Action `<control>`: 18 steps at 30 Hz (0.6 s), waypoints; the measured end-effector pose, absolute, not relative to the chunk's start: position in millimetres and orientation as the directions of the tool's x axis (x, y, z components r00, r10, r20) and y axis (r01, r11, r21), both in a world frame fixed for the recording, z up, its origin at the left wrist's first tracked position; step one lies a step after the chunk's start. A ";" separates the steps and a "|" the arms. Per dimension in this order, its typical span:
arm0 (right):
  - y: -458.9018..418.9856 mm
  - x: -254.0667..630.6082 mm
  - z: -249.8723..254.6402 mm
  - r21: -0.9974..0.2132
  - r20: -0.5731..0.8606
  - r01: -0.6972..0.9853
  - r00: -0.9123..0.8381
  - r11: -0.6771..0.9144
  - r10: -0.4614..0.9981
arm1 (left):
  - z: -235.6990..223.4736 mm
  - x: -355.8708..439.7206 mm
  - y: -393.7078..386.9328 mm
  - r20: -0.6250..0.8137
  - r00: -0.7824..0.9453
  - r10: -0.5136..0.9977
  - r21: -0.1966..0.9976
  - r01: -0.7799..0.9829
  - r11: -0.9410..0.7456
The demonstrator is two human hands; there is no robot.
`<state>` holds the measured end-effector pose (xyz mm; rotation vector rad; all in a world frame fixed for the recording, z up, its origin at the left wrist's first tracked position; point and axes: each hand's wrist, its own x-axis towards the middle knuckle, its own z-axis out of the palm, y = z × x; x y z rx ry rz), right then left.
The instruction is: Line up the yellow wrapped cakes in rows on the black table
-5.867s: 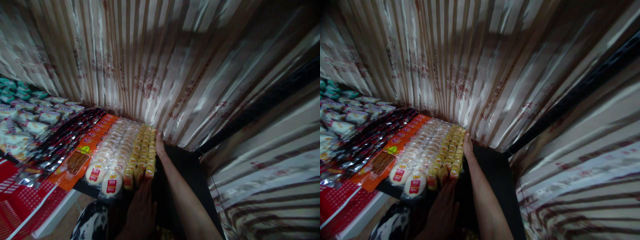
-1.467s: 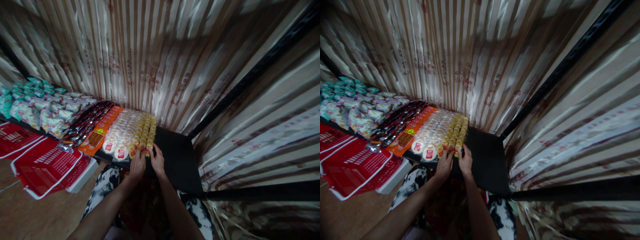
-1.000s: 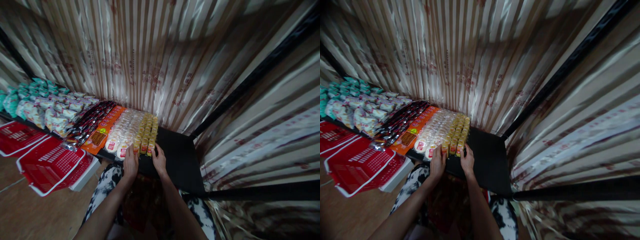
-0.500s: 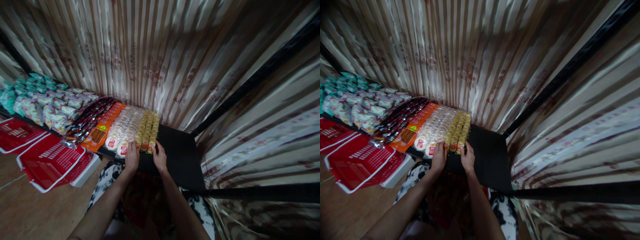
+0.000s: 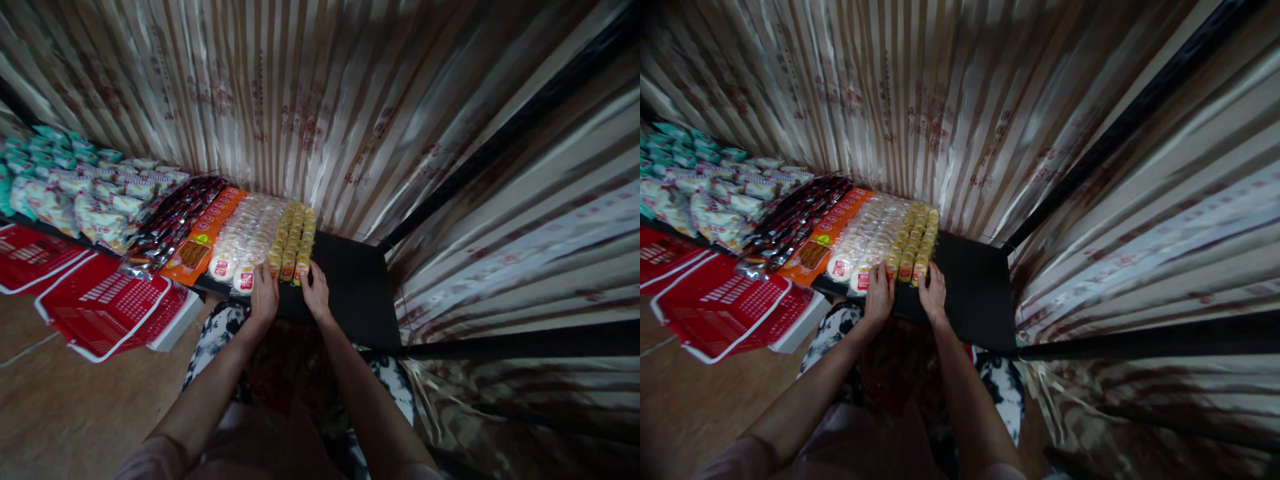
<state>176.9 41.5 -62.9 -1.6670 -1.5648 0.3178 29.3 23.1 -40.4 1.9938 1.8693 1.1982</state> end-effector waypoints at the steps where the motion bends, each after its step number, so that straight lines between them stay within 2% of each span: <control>1: 41.6 176.8 -63.3 -0.696 0.335 0.711 0.205 0.095 0.920 | -39.8 28.3 21.5 0.435 -0.096 0.895 0.610 0.763 -0.215; 6: 41.9 174.7 -59.1 -0.769 0.328 0.630 0.248 0.105 0.911 | -36.0 23.7 -0.3 0.450 -0.014 0.893 0.593 0.753 -0.287; 9: 30.9 172.2 -44.9 -0.779 0.411 0.602 0.279 0.176 0.868 | -38.6 22.8 -30.1 0.403 0.127 0.906 0.559 0.750 -0.354; 12: 2.1 170.3 -29.2 -0.749 0.486 0.613 0.247 0.253 0.839 | -53.2 24.7 -65.7 0.210 0.348 0.914 0.550 0.731 -0.405; 14: -24.6 169.4 -26.5 -0.746 0.440 0.616 0.174 0.251 0.881 | -69.7 28.3 -85.7 0.018 0.408 0.913 0.569 0.747 -0.345; 16: -52.7 168.3 -33.8 -0.737 0.328 0.644 0.078 0.203 0.941 | -88.7 34.1 -99.7 -0.160 0.384 0.909 0.608 0.764 -0.215; 18: -77.7 167.0 -49.0 -0.682 0.127 0.725 -0.012 0.095 0.992 | -106.2 40.7 -108.0 -0.283 0.387 0.878 0.637 0.760 -0.130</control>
